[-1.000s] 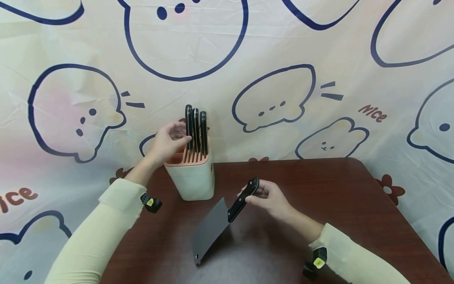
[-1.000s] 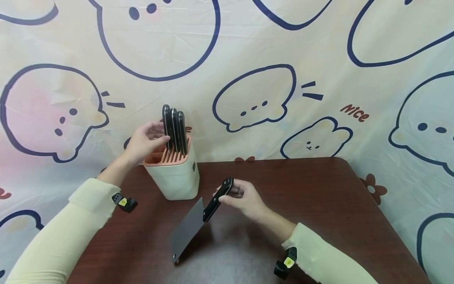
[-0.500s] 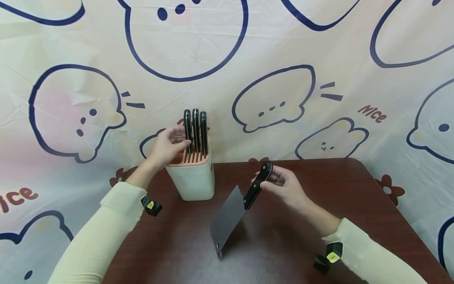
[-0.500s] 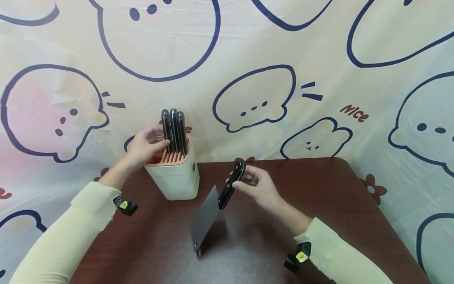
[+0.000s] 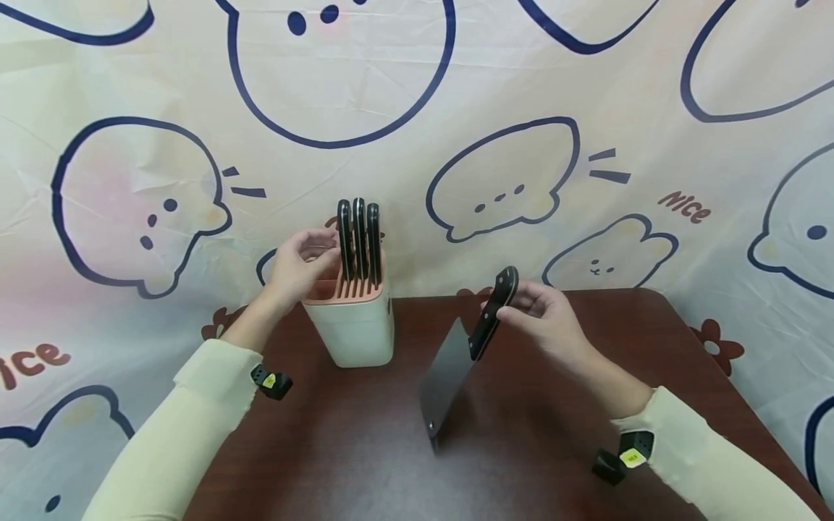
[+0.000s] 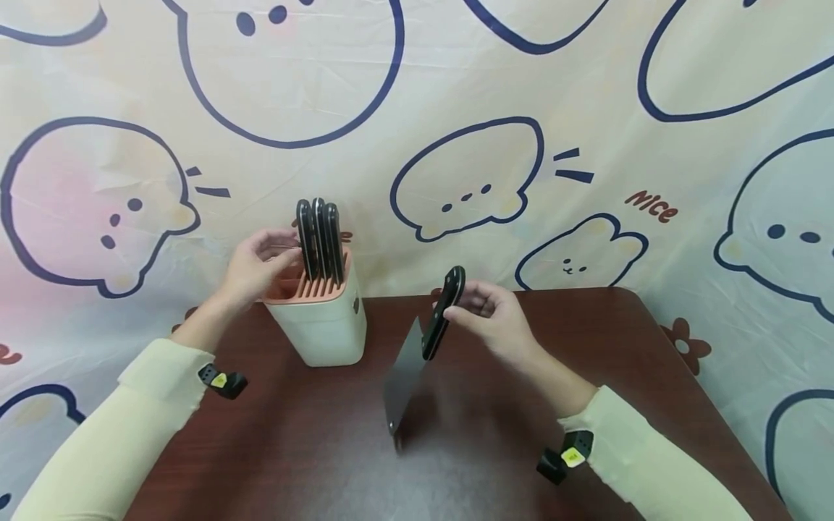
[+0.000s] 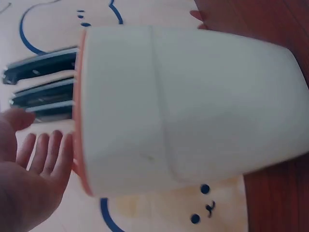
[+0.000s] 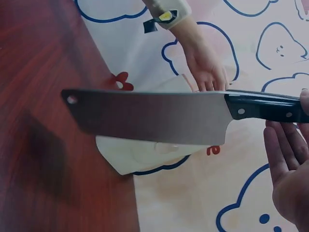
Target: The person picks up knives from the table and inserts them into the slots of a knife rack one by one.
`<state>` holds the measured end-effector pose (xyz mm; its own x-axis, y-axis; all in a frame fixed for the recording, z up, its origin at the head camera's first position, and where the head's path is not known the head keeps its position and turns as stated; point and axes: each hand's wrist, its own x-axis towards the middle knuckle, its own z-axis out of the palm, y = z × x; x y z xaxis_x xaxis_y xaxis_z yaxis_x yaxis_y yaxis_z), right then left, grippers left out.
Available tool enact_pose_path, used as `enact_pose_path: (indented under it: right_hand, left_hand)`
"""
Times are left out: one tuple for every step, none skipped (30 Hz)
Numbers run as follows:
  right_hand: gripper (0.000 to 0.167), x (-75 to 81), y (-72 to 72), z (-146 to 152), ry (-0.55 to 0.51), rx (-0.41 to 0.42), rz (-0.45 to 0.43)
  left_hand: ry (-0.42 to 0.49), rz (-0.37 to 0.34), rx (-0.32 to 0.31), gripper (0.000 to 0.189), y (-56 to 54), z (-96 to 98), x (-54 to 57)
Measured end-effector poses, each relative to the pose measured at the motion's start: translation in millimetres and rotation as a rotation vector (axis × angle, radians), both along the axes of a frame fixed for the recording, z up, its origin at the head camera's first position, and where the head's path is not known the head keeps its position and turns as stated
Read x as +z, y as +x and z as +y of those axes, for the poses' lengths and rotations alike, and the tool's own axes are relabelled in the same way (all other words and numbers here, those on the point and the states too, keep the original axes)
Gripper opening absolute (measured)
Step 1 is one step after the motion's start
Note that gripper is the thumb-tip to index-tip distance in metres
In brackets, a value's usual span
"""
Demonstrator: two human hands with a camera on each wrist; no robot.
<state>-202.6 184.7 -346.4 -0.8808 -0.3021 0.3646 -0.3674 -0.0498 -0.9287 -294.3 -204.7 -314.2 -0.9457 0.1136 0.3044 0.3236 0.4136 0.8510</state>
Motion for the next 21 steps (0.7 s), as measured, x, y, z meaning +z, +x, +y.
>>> enact_pose_path:
  right_hand:
    - [0.023,2.9,0.0,0.9,0.016,-0.014,0.002]
    - [0.022,5.7,0.1,1.9,0.037,-0.032,0.003]
    - [0.022,8.5,-0.2,2.7,0.056,-0.047,0.004]
    - [0.021,11.6,-0.2,3.4,0.066,-0.059,-0.002]
    - [0.02,14.6,-0.5,3.9,0.078,-0.068,-0.006]
    - [0.02,17.6,-0.9,4.5,0.088,-0.079,-0.01]
    - [0.019,20.9,-1.2,4.8,0.099,-0.09,-0.013]
    - [0.019,24.3,-1.5,4.9,0.114,-0.099,-0.013]
    - [0.019,27.8,-1.8,4.8,0.127,-0.105,-0.01]
    - [0.019,31.3,-2.1,4.7,0.141,-0.111,-0.007]
    - [0.02,34.7,-2.4,4.4,0.155,-0.114,0.0]
    - [0.021,38.1,-2.7,4.0,0.168,-0.119,0.006]
    - [0.022,41.5,-2.9,3.2,0.181,-0.125,0.013]
    - [0.023,44.6,-3.2,2.3,0.194,-0.132,0.021]
    - [0.025,47.5,-3.4,1.1,0.204,-0.137,0.026]
    - [0.026,50.5,-3.6,0.0,0.213,-0.141,0.029]
    - [0.027,53.4,-3.9,-1.5,0.217,-0.142,0.031]
    - [0.027,55.9,-4.1,-3.1,0.223,-0.145,0.034]
    - [0.028,58.4,-4.3,-4.9,0.229,-0.148,0.037]
    - [0.029,60.7,-4.4,-6.8,0.232,-0.146,0.04]
    - [0.029,62.8,-4.7,-8.7,0.233,-0.143,0.043]
  left_hand:
    - [0.004,0.018,0.018,0.039,2.9,0.8,1.6]
    - [0.006,0.038,0.032,0.036,6.1,2.0,3.4]
    - [0.005,0.057,0.042,0.035,9.6,3.3,5.3]
    - [0.002,0.077,0.046,0.033,13.2,4.5,7.3]
    - [0.005,0.096,0.046,0.032,16.4,6.0,9.4]
    - [0.005,0.116,0.04,0.031,19.9,7.4,11.6]
    - [0.005,0.135,0.033,0.03,23.7,8.7,14.2]
    - [0.01,0.15,0.019,0.029,27.1,10.0,16.6]
    - [0.019,0.159,0.0,0.029,30.6,11.5,19.2]
    - [0.027,0.166,-0.02,0.028,33.9,13.2,21.7]
    - [0.035,0.169,-0.044,0.028,37.0,15.3,24.2]
    - [0.038,0.168,-0.067,0.028,39.4,17.4,26.1]
    - [0.037,0.165,-0.088,0.027,41.6,19.7,27.8]
    - [0.037,0.158,-0.108,0.027,43.5,22.0,29.3]
    - [0.033,0.151,-0.125,0.028,45.0,24.3,30.4]
    - [0.027,0.145,-0.139,0.028,46.0,27.2,31.6]
    - [0.019,0.14,-0.15,0.028,46.8,30.0,32.4]
    - [0.012,0.138,-0.158,0.028,47.6,32.6,33.0]
    - [0.012,0.135,-0.168,0.028,48.5,35.3,33.7]
    - [0.014,0.134,-0.179,0.029,49.4,37.9,34.3]
    - [0.017,0.132,-0.189,0.029,50.0,40.6,34.7]
